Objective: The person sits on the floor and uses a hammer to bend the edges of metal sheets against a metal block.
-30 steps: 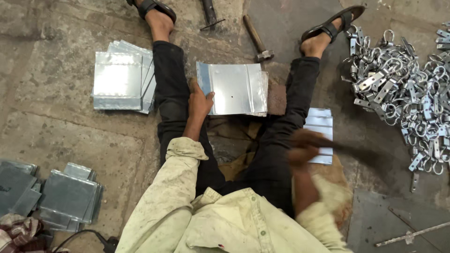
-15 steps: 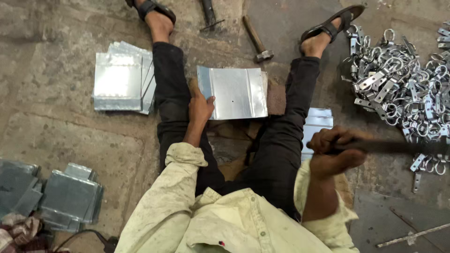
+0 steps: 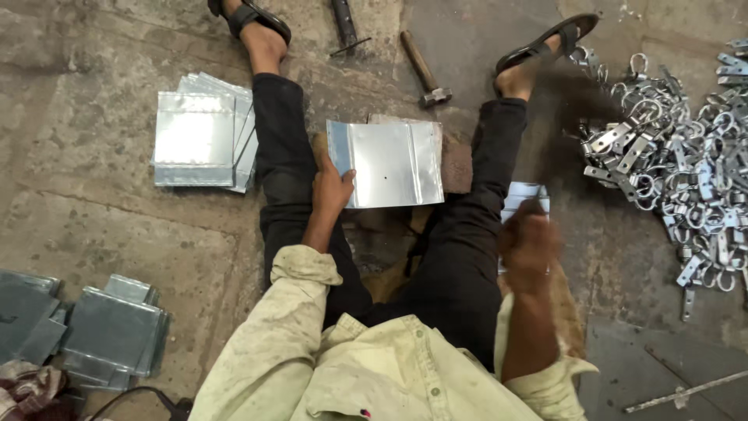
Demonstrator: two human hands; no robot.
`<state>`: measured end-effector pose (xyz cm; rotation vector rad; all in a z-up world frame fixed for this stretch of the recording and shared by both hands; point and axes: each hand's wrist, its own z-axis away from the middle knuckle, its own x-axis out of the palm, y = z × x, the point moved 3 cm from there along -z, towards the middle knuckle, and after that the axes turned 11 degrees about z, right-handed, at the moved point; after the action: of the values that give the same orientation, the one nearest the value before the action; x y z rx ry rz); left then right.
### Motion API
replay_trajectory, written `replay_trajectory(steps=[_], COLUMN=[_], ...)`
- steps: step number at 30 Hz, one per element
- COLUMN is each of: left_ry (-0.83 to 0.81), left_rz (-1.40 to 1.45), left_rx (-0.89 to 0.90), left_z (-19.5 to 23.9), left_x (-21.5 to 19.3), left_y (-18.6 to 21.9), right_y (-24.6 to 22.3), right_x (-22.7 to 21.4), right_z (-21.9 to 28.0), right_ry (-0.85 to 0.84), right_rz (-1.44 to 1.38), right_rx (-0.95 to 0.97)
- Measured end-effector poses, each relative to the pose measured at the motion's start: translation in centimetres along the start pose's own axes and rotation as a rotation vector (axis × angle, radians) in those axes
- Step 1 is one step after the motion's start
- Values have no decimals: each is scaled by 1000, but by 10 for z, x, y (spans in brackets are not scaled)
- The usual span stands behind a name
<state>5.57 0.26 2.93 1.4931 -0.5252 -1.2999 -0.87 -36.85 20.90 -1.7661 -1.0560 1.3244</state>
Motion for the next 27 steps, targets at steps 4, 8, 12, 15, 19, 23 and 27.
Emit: replay_trajectory(steps=[4, 8, 12, 15, 19, 23, 27], left_ry=[43, 2, 21, 1, -66, -1, 10], left_rz=[-58, -64, -86, -76, -71, -89, -111], left_rx=[-7, -42, 34, 23, -89, -20, -9], left_z=[8, 7, 7, 4, 17, 20, 18], left_x=[-1, -1, -2, -7, -9, -10, -8], left_y=[6, 2, 1, 6, 6, 8, 0], right_y=[-31, 47, 113, 100, 29, 12, 98], right_x=[6, 65, 100, 80, 19, 14, 70], right_z=[0, 29, 52, 38, 12, 7, 35], right_ry=[267, 157, -273, -285, -117, 77, 521], right_rz=[-607, -262, 190, -80, -451, -782, 407], right_rx=[-257, -265, 320, 574, 259, -263, -697])
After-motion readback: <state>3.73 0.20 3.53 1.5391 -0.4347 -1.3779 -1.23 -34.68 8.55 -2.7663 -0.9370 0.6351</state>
